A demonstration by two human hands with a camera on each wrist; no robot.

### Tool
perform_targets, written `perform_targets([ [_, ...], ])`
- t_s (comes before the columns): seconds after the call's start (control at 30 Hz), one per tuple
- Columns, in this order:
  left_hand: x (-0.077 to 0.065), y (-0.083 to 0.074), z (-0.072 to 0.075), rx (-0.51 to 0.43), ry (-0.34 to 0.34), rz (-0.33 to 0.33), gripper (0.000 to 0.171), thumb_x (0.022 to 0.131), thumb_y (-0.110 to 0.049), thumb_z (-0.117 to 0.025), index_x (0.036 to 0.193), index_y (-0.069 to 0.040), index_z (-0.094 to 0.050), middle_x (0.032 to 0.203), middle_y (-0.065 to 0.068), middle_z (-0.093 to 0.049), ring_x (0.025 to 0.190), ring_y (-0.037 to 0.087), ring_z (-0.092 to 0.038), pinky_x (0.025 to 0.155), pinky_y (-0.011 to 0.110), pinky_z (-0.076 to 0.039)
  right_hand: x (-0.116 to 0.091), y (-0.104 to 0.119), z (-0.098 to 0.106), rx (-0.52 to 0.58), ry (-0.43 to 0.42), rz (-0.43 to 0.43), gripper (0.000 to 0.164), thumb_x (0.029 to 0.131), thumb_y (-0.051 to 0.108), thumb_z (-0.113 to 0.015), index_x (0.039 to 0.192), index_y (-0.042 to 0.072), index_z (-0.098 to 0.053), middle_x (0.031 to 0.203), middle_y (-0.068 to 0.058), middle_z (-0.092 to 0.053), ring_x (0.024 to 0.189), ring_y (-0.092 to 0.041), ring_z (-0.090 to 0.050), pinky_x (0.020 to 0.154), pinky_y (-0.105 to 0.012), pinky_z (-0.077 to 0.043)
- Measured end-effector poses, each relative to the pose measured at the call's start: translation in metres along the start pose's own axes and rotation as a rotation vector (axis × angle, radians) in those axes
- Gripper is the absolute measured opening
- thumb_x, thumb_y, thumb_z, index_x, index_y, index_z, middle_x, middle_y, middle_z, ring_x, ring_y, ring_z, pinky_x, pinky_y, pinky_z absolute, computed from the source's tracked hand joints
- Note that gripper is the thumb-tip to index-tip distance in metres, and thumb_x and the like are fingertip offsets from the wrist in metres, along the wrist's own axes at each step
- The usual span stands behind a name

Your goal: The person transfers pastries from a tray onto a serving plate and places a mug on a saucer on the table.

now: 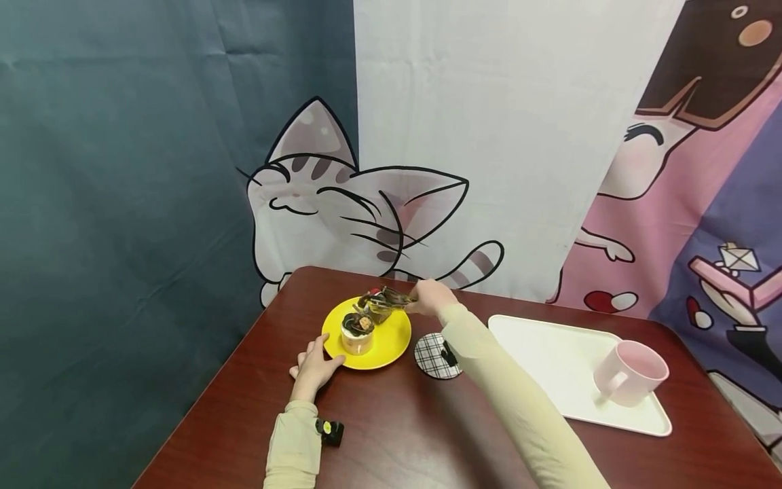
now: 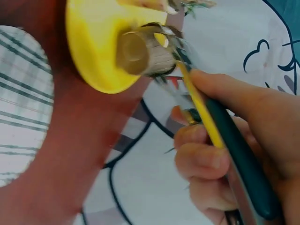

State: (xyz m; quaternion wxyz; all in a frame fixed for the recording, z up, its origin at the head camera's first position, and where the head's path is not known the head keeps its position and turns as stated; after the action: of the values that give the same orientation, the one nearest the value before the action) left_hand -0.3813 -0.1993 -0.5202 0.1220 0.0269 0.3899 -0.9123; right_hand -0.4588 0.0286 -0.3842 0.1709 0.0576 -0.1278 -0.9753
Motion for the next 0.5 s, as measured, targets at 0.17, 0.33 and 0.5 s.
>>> perform_targets([
  [0.17,0.0019,-0.0023,0.0028,0.000,-0.006,-0.003,0.071,0.087,-0.031,-0.065,0.148,-0.011,-0.035,0.145,0.019,-0.039,0.125,0.047,-0.033,0.091,0.060,-0.020,-0.0048,-0.0070,-0.0070,0.089,-0.032,0.002,0.022,0.092,0.026,-0.064,0.103,0.012,-0.077,0.096,-0.004,-0.075,0.070,-0.014,-0.059,0.067,-0.028,-0.048],
  [0.33,0.0025,0.0008,0.0006,0.001,0.003,0.010,0.071,0.088,-0.032,-0.064,0.148,-0.011,-0.035,0.146,0.019,-0.038,0.126,0.046,-0.032,0.092,0.061,-0.020,-0.0061,-0.0092,-0.0094,0.092,-0.033,-0.023,0.029,0.092,0.030,-0.065,0.112,0.011,-0.074,0.108,-0.004,-0.074,0.091,-0.020,-0.068,0.083,-0.037,-0.054],
  [0.5,0.0014,0.0010,-0.0017,0.003,0.002,0.016,0.070,0.087,-0.032,-0.064,0.148,-0.011,-0.035,0.147,0.019,-0.038,0.127,0.046,-0.032,0.092,0.061,-0.020,-0.0046,-0.0087,-0.0071,0.049,-0.046,-0.040,0.046,0.089,0.037,-0.067,0.125,0.009,-0.066,0.125,-0.008,-0.067,0.113,-0.028,-0.064,0.094,-0.043,-0.051],
])
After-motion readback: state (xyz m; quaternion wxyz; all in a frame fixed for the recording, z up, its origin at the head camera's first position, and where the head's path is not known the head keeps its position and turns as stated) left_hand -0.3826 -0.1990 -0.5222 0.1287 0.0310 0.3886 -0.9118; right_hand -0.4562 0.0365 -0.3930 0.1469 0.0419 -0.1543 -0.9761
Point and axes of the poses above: each hand's wrist, its own x-axis towards the middle knuckle, its own z-axis out of the back of the hand, y = z × x, the point moved 10 cm from there along x, towards the middle knuckle
